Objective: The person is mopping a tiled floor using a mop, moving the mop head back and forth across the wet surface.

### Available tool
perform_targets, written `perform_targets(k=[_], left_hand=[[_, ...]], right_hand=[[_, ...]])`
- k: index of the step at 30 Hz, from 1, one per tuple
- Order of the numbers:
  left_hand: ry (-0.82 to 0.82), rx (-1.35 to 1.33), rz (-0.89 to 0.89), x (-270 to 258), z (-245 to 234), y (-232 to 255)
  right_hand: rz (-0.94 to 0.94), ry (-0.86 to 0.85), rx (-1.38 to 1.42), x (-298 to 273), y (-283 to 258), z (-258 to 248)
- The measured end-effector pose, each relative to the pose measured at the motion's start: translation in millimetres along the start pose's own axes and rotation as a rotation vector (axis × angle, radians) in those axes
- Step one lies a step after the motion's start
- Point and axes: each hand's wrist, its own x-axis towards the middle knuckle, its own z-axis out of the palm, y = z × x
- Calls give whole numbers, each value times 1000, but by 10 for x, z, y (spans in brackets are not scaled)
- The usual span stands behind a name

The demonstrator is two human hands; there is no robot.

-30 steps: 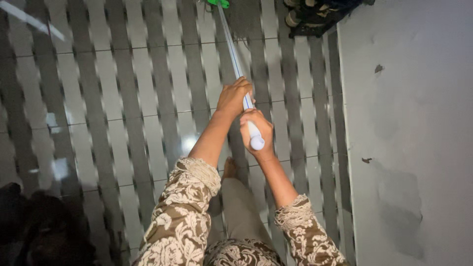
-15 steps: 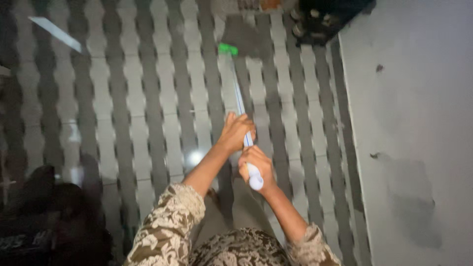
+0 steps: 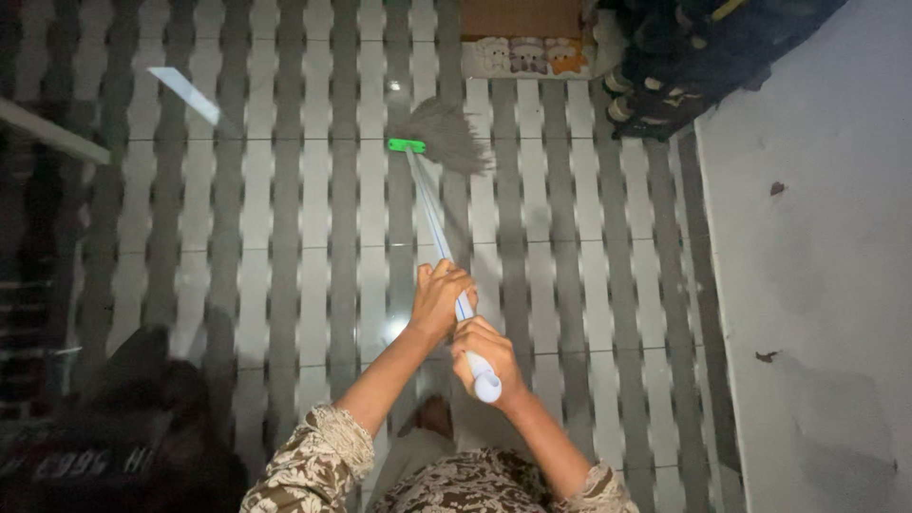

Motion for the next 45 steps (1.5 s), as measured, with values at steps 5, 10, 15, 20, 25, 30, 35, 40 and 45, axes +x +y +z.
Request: perform_targets(k=[5, 10, 15, 20, 25, 30, 35, 40, 45], left_hand=[[-29, 19, -14, 527, 159, -355], [-28, -32, -24, 1362, 313, -969], [-170, -69, -174, 2430, 438, -1720], [-136, -14, -202, 3283, 491, -2302], [-146, 14, -284, 3403, 555, -2464], [-176, 64, -307, 2967, 582, -2392], [-128, 70, -218, 2278, 487, -2064], [-203, -33, -206, 1565, 222, -1706], [-130, -166, 98, 757, -157, -1414]], right_hand=[[37, 44, -59, 337, 494, -93], [36, 53, -73, 1150, 1156, -246], [9, 21, -173, 2128, 2046, -415], [55, -66, -98, 3100, 2792, -564], [64, -93, -77, 3312, 2809, -549], [43, -118, -87, 2881, 2466, -323], [57, -81, -102, 2249, 1879, -118], [80, -64, -147, 1680, 1216, 94], [37, -61, -134, 1083, 325, 391]])
